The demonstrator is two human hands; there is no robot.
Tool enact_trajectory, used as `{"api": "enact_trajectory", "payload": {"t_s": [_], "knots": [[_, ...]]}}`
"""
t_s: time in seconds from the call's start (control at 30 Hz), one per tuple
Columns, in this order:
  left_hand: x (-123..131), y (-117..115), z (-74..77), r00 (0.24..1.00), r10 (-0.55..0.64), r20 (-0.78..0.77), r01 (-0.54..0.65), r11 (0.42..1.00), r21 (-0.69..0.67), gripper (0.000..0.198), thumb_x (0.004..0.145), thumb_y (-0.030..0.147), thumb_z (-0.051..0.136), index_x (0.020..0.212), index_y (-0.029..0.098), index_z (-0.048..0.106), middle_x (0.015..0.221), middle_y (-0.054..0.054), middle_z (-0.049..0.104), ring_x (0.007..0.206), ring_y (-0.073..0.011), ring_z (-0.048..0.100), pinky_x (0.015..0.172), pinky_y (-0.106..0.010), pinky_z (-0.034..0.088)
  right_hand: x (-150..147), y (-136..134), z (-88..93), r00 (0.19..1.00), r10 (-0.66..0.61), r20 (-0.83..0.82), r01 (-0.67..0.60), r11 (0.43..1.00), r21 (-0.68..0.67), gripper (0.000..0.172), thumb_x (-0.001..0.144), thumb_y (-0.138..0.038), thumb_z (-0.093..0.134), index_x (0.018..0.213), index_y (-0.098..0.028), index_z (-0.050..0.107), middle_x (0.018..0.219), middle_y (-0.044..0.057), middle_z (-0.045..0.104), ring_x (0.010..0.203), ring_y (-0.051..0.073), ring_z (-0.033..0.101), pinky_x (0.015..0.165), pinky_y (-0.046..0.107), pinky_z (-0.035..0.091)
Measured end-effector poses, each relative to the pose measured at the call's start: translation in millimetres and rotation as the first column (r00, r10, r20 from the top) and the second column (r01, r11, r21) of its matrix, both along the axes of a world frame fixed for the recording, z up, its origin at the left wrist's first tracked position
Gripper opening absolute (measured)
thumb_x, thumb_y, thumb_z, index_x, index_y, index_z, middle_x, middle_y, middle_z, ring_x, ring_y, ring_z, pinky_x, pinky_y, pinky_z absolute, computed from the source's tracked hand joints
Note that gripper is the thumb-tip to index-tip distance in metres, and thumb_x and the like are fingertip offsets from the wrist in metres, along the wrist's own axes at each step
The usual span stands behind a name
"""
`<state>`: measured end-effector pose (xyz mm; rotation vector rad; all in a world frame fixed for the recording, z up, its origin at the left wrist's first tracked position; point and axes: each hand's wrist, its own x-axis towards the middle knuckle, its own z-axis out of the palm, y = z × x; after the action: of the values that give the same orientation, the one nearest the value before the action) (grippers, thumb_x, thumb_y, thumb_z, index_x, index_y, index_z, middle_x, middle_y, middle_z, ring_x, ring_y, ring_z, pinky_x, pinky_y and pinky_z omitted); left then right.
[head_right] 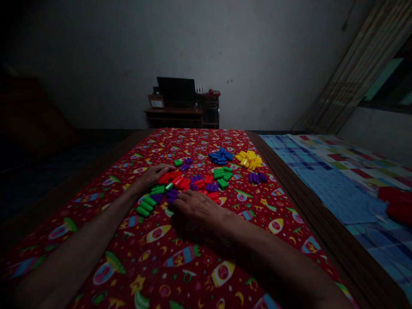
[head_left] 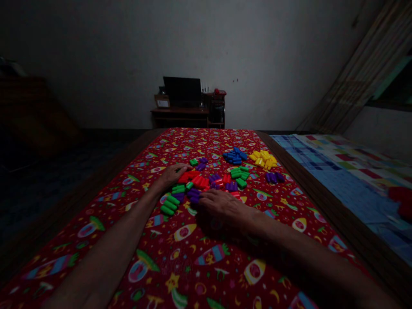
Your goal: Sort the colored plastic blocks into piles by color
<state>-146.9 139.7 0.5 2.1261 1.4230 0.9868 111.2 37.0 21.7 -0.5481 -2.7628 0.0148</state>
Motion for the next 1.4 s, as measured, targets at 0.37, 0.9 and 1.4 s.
{"api": "enact_trajectory", "payload": {"t_s": [0.37, 0.9, 1.4], "knots": [[2, -1, -0.1, 1.000, -0.001, 0.019, 0.001, 1.000, -0.011, 0.057, 0.080, 0.062, 0.042, 0.094, 0.016, 0.072, 0.107, -0.011, 0.072, 0.104, -0.0274, 0.065, 0.097, -0.038, 0.047, 107, 62, 69.3, 0.786, -0.608, -0.114, 0.571, 0.784, -0.242, 0.024, 0.083, -0.026, 0.055, 0.090, -0.013, 0.074, 0.072, 0.005, 0.069, 0.062, 0.013, 0.059, 0.056, 0.021, 0.037], [80, -57, 71.3, 0.768, -0.509, -0.389, 0.513, 0.852, -0.102, 0.026, 0.080, 0.045, 0.064, 0.097, 0.027, 0.072, 0.103, -0.003, 0.072, 0.097, -0.0206, 0.065, 0.086, -0.027, 0.046, 182, 98, 54.2, 0.586, -0.760, 0.281, 0.807, 0.515, -0.290, 0.015, 0.071, -0.018, 0.064, 0.078, -0.016, 0.078, 0.077, 0.005, 0.075, 0.068, 0.016, 0.066, 0.056, 0.020, 0.042], [71, -59, 75.4, 0.808, -0.367, -0.461, 0.401, 0.916, -0.026, 0.036, 0.081, 0.035, 0.063, 0.117, 0.030, 0.065, 0.111, -0.003, 0.069, 0.096, -0.0215, 0.065, 0.084, -0.027, 0.047, 61, 47, 1.8, 0.915, -0.402, 0.047, 0.403, 0.915, -0.019, 0.020, 0.085, -0.015, 0.056, 0.101, -0.014, 0.068, 0.089, 0.009, 0.068, 0.077, 0.017, 0.057, 0.067, 0.026, 0.040]]}}
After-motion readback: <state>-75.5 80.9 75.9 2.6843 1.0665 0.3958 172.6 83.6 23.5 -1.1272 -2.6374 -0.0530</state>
